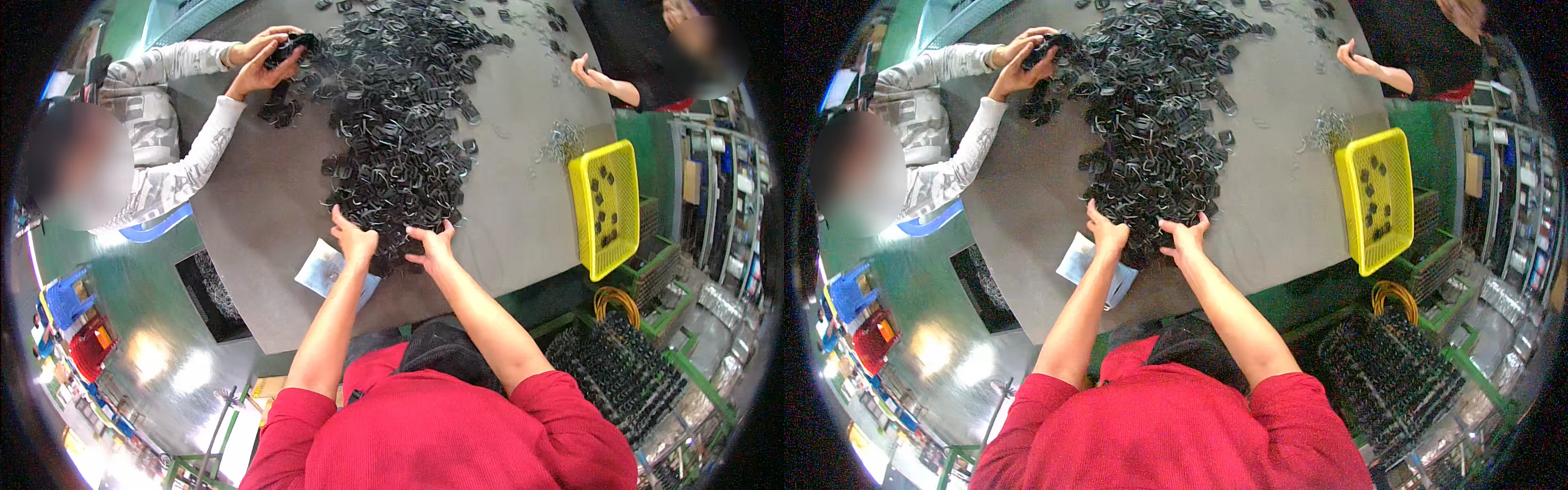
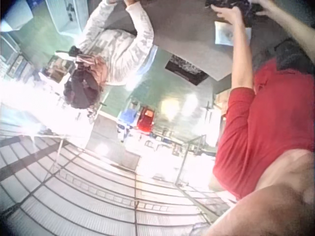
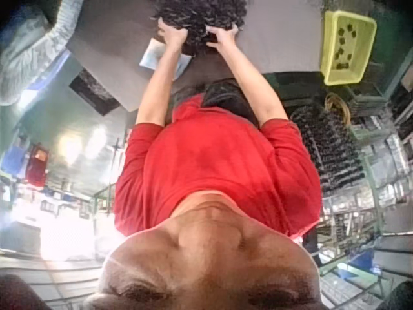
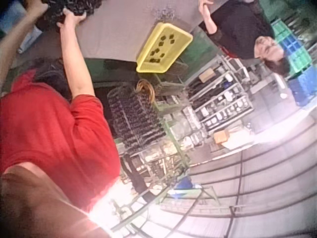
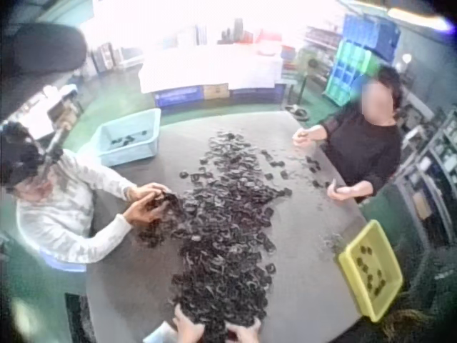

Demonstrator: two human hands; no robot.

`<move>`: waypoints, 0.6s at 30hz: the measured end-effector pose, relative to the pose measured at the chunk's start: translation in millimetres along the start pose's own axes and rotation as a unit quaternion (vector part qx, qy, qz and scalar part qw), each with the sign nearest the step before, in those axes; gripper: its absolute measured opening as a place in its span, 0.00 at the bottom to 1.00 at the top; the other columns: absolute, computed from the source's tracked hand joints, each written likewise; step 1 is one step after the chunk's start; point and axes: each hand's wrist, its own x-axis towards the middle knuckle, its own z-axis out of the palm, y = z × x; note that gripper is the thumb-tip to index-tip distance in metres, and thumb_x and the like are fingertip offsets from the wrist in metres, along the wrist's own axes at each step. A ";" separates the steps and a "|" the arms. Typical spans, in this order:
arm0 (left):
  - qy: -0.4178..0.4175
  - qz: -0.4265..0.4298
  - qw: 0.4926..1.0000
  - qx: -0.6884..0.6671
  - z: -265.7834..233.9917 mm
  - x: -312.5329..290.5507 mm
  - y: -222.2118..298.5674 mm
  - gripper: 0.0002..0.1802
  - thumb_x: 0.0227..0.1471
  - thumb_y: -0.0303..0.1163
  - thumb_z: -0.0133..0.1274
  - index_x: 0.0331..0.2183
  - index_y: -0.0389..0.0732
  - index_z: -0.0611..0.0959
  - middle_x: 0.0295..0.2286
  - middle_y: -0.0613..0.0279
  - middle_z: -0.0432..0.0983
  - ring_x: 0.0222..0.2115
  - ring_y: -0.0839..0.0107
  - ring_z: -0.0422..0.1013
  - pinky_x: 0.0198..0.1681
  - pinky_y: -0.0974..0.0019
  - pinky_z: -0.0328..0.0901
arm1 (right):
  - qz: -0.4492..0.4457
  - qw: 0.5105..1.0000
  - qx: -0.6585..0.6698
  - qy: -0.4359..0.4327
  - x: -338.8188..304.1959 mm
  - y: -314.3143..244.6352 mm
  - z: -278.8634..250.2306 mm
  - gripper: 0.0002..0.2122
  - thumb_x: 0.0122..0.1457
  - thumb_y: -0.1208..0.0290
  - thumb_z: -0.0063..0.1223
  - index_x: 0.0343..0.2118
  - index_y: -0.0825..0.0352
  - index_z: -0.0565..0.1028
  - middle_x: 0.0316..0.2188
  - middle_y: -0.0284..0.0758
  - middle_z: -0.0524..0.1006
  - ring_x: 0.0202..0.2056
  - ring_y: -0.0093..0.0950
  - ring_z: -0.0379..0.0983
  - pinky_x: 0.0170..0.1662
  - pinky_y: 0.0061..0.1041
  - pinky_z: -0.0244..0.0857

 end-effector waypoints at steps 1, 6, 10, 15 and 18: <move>-0.023 -0.016 0.999 -0.038 5.0 2.6 6.9 0.55 0.33 0.21 0.53 0.61 0.47 0.45 0.49 0.35 0.54 0.49 0.39 0.60 0.56 0.50 0.57 | 0.005 1.000 0.017 -0.013 0.9 -11.6 11.4 0.51 0.42 0.80 0.65 0.62 0.52 0.38 0.57 0.44 0.58 0.57 0.46 0.58 0.45 0.68 0.61; -0.031 -0.064 0.990 -0.126 42.6 46.7 44.9 0.57 0.31 0.18 0.54 0.62 0.42 0.44 0.53 0.44 0.58 0.52 0.52 0.61 0.54 0.59 0.61 | -0.023 0.997 0.070 -0.020 29.1 -72.7 47.7 0.43 0.41 0.82 0.62 0.58 0.54 0.47 0.50 0.42 0.65 0.48 0.46 0.68 0.38 0.63 0.66; -0.043 -0.054 0.970 -0.232 74.0 107.7 85.4 0.53 0.32 0.14 0.52 0.58 0.43 0.45 0.46 0.48 0.63 0.42 0.57 0.68 0.33 0.57 0.71 | -0.032 0.990 0.120 -0.061 70.8 -137.5 74.6 0.38 0.43 0.83 0.59 0.56 0.65 0.49 0.47 0.46 0.68 0.40 0.47 0.74 0.33 0.64 0.69; -0.123 -0.110 0.933 -0.320 66.4 173.8 187.5 0.47 0.35 0.16 0.53 0.55 0.36 0.46 0.43 0.45 0.65 0.36 0.54 0.70 0.29 0.46 0.73 | -0.033 0.986 0.113 -0.119 115.7 -229.9 119.6 0.15 0.51 0.76 0.56 0.44 0.68 0.73 0.41 0.43 0.76 0.41 0.42 0.75 0.41 0.59 0.69; -0.187 -0.077 0.903 -0.379 43.1 206.0 242.6 0.42 0.38 0.17 0.53 0.54 0.32 0.53 0.43 0.47 0.67 0.37 0.55 0.71 0.33 0.48 0.73 | -0.075 0.970 0.140 -0.187 125.8 -292.5 147.7 0.16 0.50 0.75 0.59 0.43 0.69 0.72 0.43 0.43 0.73 0.41 0.43 0.74 0.38 0.54 0.73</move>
